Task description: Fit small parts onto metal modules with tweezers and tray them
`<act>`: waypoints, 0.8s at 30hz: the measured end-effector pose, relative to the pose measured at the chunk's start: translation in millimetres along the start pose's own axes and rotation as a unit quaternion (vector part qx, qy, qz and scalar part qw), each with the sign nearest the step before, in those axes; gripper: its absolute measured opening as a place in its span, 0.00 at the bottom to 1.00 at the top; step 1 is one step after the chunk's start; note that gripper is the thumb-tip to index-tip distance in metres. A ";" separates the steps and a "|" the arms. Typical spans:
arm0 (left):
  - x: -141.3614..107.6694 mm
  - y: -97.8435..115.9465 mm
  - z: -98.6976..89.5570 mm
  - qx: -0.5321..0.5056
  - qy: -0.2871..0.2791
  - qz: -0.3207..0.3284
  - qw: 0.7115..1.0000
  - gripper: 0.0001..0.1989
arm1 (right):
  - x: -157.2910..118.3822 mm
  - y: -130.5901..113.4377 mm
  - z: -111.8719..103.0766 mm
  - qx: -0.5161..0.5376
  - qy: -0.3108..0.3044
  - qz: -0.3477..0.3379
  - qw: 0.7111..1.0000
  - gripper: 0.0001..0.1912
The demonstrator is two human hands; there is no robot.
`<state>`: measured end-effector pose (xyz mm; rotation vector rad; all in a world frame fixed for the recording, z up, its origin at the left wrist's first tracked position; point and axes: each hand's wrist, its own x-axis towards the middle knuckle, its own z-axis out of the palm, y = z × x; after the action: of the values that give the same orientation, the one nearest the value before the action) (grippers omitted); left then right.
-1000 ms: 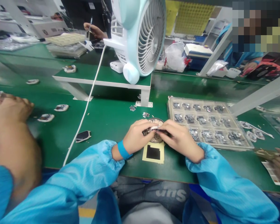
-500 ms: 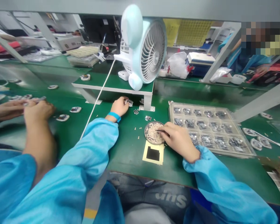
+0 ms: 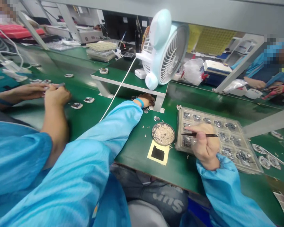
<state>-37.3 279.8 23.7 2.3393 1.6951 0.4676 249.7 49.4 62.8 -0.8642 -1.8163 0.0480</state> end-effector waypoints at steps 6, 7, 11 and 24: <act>0.2 -10.4 -19.3 0.043 -0.036 -0.003 0.998 0.15 | 2.7 2.7 14.0 0.155 -0.102 0.258 0.948 0.09; -3.1 -10.7 -22.3 0.048 -0.032 -0.009 0.998 0.15 | 5.1 2.4 14.9 0.173 -0.127 0.260 0.941 0.09; -32.6 -3.9 -32.0 0.063 0.004 -0.033 0.997 0.19 | 9.5 -0.8 13.9 0.198 -0.236 0.198 0.931 0.06; -143.8 78.2 2.1 -0.485 -0.136 -0.008 0.864 0.20 | -6.9 -3.8 31.4 0.052 -0.283 0.119 0.950 0.06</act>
<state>-8.7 118.8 30.9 1.5384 0.9720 0.7251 222.7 53.9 45.5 -1.0617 -2.1978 0.5939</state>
